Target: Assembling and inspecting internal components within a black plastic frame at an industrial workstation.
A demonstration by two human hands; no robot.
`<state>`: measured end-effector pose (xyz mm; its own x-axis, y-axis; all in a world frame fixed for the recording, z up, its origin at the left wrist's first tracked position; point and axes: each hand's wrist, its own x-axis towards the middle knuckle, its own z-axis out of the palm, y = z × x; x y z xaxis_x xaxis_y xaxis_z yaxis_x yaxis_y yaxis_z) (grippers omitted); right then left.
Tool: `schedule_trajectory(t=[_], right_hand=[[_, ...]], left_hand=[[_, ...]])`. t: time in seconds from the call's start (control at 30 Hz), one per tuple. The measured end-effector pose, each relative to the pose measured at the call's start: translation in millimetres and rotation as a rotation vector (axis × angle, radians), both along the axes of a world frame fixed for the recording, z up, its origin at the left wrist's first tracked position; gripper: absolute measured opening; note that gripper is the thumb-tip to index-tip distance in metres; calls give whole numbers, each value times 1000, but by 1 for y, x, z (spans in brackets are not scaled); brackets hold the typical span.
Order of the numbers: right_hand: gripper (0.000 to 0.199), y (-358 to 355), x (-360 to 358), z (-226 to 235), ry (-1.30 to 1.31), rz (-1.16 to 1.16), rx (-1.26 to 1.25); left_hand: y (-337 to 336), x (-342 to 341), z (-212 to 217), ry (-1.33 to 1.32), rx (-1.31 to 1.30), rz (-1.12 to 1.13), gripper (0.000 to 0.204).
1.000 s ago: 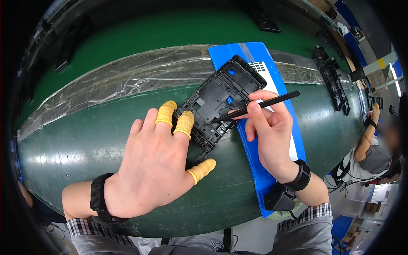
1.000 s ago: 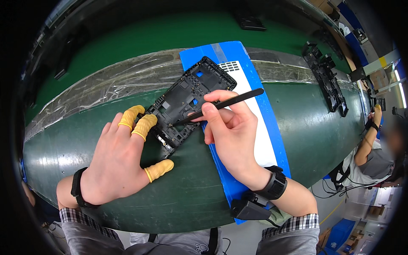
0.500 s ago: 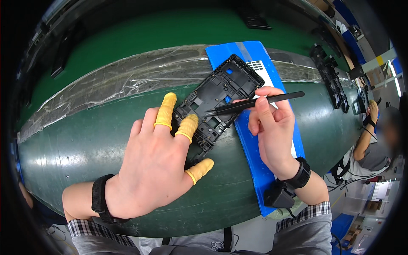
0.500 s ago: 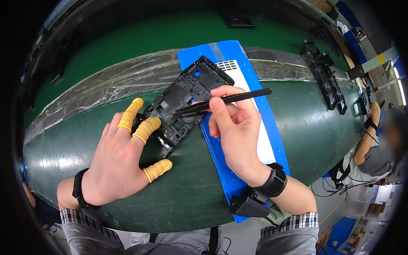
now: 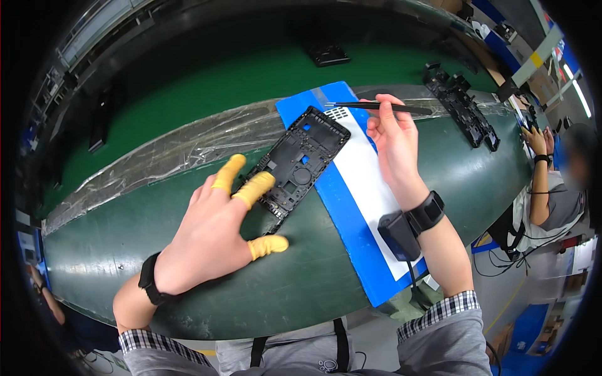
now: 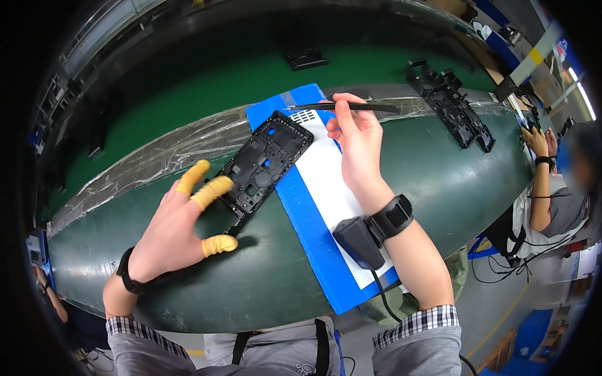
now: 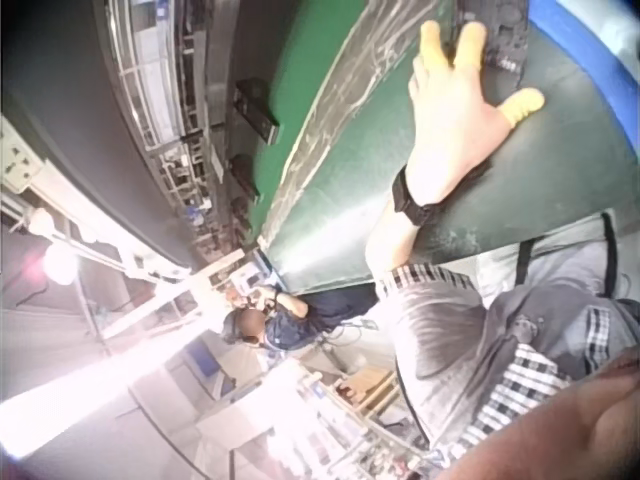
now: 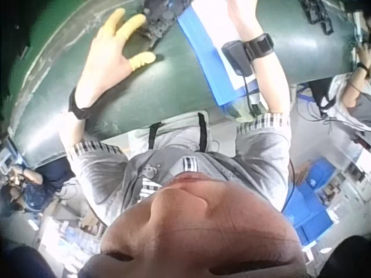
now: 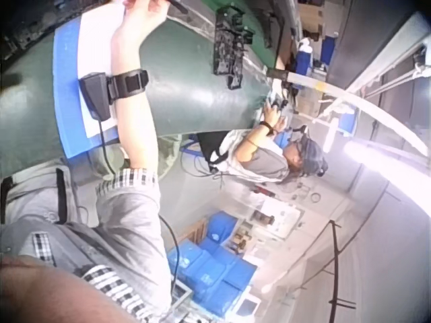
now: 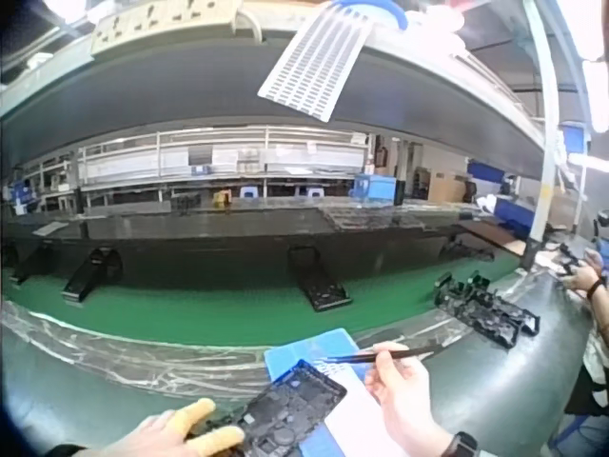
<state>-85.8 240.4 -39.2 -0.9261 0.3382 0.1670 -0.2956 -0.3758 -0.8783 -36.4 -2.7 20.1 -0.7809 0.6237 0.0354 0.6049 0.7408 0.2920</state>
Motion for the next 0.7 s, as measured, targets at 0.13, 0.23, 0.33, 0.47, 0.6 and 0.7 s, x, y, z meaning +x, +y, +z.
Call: schedule_trajectory(t=[0.13,0.23,0.33,0.47,0.6,0.7], right_hand=[[15,16,-5,-4,40,86,-104],[16,15,-7,-7,52,83,-125],[15,11,-8,-7,61,34,-160],[12,12,-15,-13,0,-152,-22],[7,17,-11,-9,-1,-211,101],[6,20,-13,-13,-11,-203,153]], left_hand=[[-16,22,-9,-19,219,76,105],[-21,34,-28,68,209,164,110],[-35,31,-33,-208,577,248,103],[-56,19,21,147,892,277,91],[-75,12,103,201,871,266,83],[-79,-8,105,-14,420,309,81]])
